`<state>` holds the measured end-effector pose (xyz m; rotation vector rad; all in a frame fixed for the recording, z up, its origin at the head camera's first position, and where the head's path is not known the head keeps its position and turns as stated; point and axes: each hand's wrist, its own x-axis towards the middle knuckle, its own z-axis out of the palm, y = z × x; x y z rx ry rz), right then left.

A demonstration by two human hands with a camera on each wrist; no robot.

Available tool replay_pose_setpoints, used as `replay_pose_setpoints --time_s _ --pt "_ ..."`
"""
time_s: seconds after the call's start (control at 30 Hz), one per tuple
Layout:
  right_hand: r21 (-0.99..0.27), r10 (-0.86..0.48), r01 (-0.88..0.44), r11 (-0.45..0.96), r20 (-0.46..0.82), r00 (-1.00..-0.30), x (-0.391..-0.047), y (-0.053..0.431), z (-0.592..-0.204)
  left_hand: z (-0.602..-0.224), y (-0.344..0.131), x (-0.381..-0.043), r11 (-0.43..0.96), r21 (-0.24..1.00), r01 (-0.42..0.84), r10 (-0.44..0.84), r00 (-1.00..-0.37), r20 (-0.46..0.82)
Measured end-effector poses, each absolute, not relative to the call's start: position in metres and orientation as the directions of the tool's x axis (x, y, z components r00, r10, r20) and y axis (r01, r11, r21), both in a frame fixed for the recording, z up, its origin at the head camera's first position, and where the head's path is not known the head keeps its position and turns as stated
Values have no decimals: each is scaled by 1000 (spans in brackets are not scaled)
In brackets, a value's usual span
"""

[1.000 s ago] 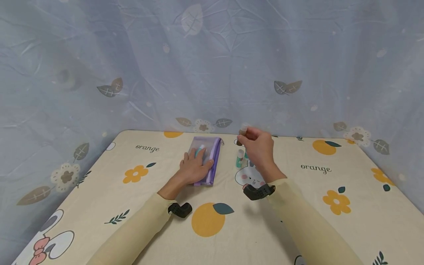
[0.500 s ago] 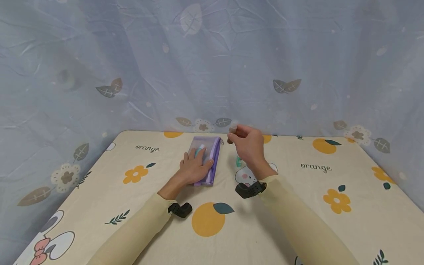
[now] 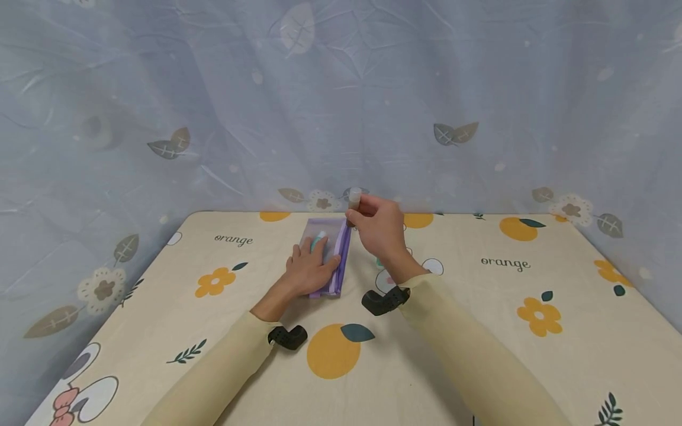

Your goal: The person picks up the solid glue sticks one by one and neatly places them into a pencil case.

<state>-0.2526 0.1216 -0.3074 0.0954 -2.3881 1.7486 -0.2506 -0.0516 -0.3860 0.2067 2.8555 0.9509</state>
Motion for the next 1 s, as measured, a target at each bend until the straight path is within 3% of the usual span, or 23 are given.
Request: replay_pose_setpoints --time_s 1.0 --pt "-930 118 -117 348 167 -979 -250 88 -323 -387 -52 -251 791 603 107 166 -985 -44"
